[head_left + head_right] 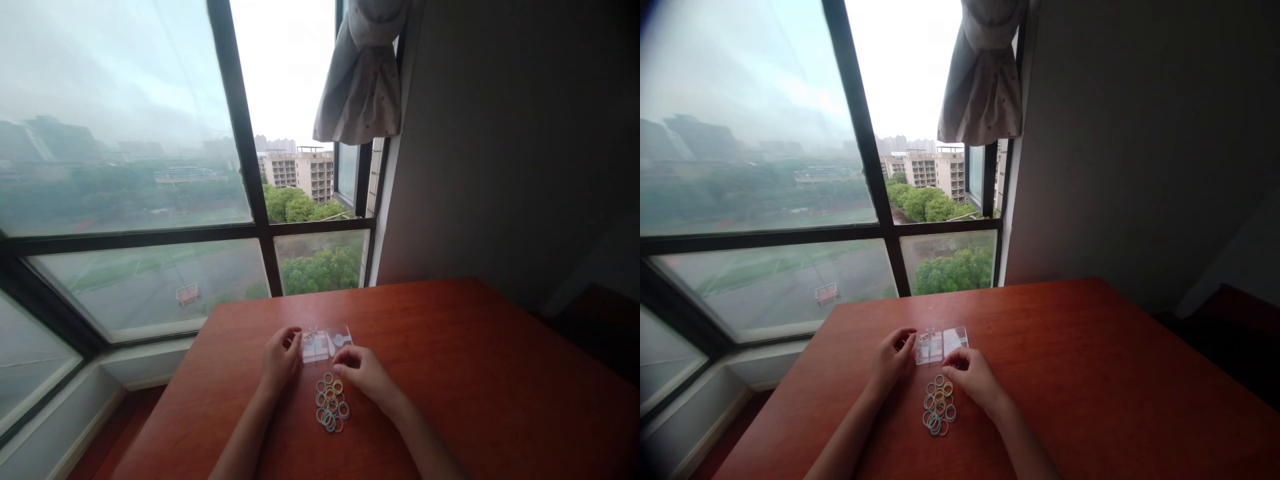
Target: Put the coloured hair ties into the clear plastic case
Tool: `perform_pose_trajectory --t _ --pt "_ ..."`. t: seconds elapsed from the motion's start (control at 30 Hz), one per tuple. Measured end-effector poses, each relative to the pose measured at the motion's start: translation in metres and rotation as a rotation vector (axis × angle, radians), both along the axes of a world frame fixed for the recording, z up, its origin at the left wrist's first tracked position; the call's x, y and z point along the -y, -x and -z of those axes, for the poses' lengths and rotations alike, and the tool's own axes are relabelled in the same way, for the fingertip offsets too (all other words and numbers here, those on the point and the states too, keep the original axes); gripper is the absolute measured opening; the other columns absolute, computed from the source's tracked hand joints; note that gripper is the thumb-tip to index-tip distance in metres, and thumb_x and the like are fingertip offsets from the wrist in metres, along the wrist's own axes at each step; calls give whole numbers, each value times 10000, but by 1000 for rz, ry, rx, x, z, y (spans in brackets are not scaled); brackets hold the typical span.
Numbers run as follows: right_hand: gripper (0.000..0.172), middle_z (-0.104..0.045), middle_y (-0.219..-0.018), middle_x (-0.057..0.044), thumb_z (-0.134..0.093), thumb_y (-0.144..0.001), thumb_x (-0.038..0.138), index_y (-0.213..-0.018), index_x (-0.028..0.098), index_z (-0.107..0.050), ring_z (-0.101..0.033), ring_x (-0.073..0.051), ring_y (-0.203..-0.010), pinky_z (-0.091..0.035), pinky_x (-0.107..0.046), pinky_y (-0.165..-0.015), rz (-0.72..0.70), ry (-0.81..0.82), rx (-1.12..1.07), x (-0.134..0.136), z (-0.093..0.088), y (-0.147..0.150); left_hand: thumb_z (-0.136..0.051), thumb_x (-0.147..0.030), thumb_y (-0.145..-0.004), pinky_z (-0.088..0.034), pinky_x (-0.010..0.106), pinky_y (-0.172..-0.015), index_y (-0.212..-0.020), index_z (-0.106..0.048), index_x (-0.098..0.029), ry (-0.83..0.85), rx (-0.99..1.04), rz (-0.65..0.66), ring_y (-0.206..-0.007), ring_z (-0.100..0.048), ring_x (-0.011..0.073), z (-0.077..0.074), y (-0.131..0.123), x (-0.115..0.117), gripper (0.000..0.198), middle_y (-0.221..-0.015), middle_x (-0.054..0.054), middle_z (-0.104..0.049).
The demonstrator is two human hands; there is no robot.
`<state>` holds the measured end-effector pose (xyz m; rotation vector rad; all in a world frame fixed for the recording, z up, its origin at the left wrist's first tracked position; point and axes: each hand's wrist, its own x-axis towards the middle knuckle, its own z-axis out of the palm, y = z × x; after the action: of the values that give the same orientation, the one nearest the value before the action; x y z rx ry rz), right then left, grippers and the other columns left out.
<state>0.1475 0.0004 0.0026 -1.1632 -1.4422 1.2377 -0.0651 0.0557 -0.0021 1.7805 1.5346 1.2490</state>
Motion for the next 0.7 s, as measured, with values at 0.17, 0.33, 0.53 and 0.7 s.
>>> perform_pose_trajectory --t 0.17,0.33,0.53,0.7 --pt "90 -654 -709 -4 -670 -691 185 -761 178 -725 -550 -134 -644 -408 -219 -585 -95 -139 250 10 -5 4 -559 -422 -804 -474 267 -599 -899 -700 -157 -1 -6 5 -630 -615 175 -2 -2 3 315 -737 39 -703" --pt "100 -648 -723 1 -673 -693 143 -756 199 -727 -556 -127 -657 -392 -214 -604 -108 -245 456 17 -6 11 -549 -408 -811 -467 264 -599 -887 -703 -151 -15 -10 10 -633 -612 174 -3 -4 4 309 -736 42 -705" --pt "126 -664 -786 -6 -697 -696 154 -808 205 -722 -580 -129 -682 -412 -214 -633 -118 -268 483 18 -2 14 -546 -373 -813 -462 260 -592 -887 -706 -149 -23 -33 13 -618 -603 167 -1 -5 4 285 -716 37 -702" --pt "130 -675 -787 -7 -695 -698 171 -814 217 -729 -589 -136 -689 -412 -219 -643 -121 -260 529 19 -1 14 -548 -365 -804 -466 263 -606 -874 -709 -158 -21 -26 18 -633 -614 169 0 -5 4 271 -734 35 -707"
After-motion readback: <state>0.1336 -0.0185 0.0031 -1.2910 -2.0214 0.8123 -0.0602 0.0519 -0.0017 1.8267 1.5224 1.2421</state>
